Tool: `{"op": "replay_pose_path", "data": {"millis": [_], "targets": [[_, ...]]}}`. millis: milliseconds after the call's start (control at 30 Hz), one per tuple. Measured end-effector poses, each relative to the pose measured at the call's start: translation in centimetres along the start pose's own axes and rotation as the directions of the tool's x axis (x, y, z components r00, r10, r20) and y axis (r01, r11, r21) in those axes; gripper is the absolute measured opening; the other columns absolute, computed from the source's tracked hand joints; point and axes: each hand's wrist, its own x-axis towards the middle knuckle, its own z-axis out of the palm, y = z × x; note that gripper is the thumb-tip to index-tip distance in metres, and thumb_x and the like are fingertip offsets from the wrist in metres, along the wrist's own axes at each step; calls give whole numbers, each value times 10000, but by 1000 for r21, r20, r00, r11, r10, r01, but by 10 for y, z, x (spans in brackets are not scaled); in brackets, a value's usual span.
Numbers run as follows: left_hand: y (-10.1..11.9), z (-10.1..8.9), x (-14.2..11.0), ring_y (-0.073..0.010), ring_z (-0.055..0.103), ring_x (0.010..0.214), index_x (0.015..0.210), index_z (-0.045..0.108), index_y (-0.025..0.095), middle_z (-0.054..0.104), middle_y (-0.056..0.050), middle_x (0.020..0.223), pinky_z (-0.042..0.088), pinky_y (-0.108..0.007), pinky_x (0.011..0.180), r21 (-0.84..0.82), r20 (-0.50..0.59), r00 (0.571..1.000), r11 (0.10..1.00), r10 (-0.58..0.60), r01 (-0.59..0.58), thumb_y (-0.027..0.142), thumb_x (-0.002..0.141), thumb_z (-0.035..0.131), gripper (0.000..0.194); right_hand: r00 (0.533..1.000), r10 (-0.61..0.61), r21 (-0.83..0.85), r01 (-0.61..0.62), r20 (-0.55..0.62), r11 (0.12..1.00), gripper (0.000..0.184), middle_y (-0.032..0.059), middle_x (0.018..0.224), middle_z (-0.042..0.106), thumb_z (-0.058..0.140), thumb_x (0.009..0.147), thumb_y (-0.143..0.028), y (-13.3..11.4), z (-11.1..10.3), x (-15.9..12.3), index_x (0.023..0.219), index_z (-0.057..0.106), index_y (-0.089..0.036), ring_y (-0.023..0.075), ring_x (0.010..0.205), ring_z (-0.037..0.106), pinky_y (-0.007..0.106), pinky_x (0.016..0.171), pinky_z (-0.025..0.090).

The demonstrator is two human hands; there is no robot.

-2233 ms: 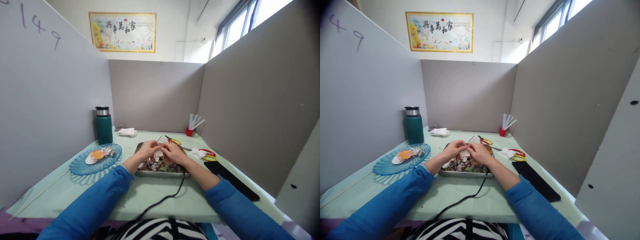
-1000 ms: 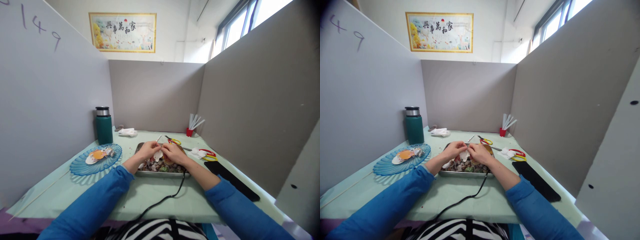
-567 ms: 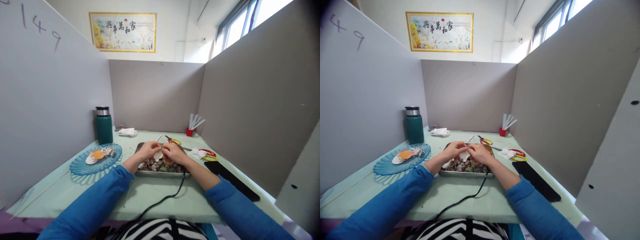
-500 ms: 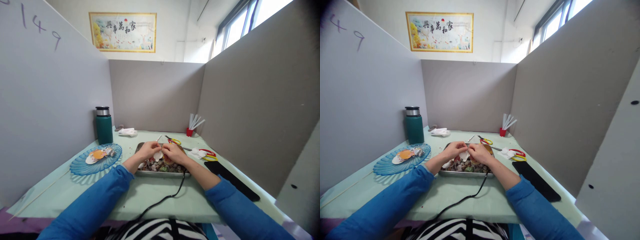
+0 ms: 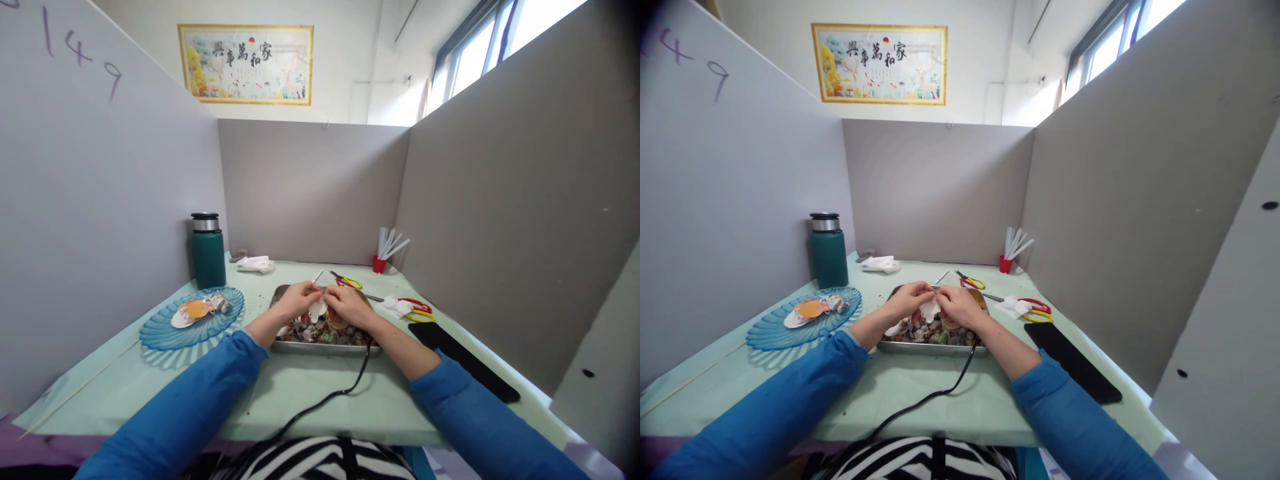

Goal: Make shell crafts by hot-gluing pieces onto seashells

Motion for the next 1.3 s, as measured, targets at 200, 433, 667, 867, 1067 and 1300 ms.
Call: {"op": "replay_pose_path", "data": {"millis": [200, 433, 667, 867, 1067, 1300], "targets": [[2, 0, 0, -69, 470, 314, 811, 522, 161, 516, 43, 559, 306, -162, 313, 17, 0, 1000, 1000, -2, 2, 355, 796, 483, 198, 998, -48, -29, 47, -27, 998, 271, -18, 549, 594, 410, 855, -230, 3, 2, 0, 607, 505, -174, 104, 542, 535, 211, 525, 335], [3, -1, 1, -61, 445, 298, 786, 529, 157, 505, 53, 520, 328, -165, 326, 36, 4, 1000, 999, -4, 4, 325, 785, 493, 172, 996, -86, -43, 85, -20, 995, 261, -20, 554, 592, 415, 846, -219, 7, 4, 1, 604, 500, -172, 102, 545, 528, 210, 540, 338], [5, -1, 0, -61, 435, 296, 782, 533, 154, 501, 57, 489, 314, -161, 319, 49, 11, 1000, 999, -12, 12, 310, 782, 492, 161, 996, -92, -58, 92, -4, 994, 263, -21, 538, 576, 409, 848, -220, 7, 4, 2, 609, 507, -168, 98, 523, 510, 209, 525, 323], [0, -1, 2, -65, 436, 292, 791, 542, 154, 499, 54, 488, 312, -164, 318, 56, 10, 1000, 998, -11, 11, 317, 786, 491, 171, 995, -98, -62, 97, -8, 993, 261, -16, 550, 577, 412, 848, -222, 7, 4, 2, 610, 505, -167, 103, 539, 506, 212, 531, 316], [-4, 0, 4, -68, 470, 310, 816, 527, 157, 526, 44, 550, 302, -160, 308, 33, 17, 1000, 999, -3, 2, 336, 792, 492, 185, 997, -78, -54, 76, -23, 996, 262, -14, 556, 586, 412, 853, -224, 6, 4, 2, 615, 505, -165, 99, 547, 511, 209, 539, 320], [-5, 0, 4, -63, 488, 322, 867, 518, 158, 567, 27, 633, 313, -157, 314, -14, 31, 999, 1000, 14, -14, 369, 788, 515, 225, 998, -39, -92, 34, -50, 995, 277, -4, 571, 589, 421, 859, -254, 2, 2, 2, 617, 521, -165, 105, 555, 496, 212, 529, 299]]}}
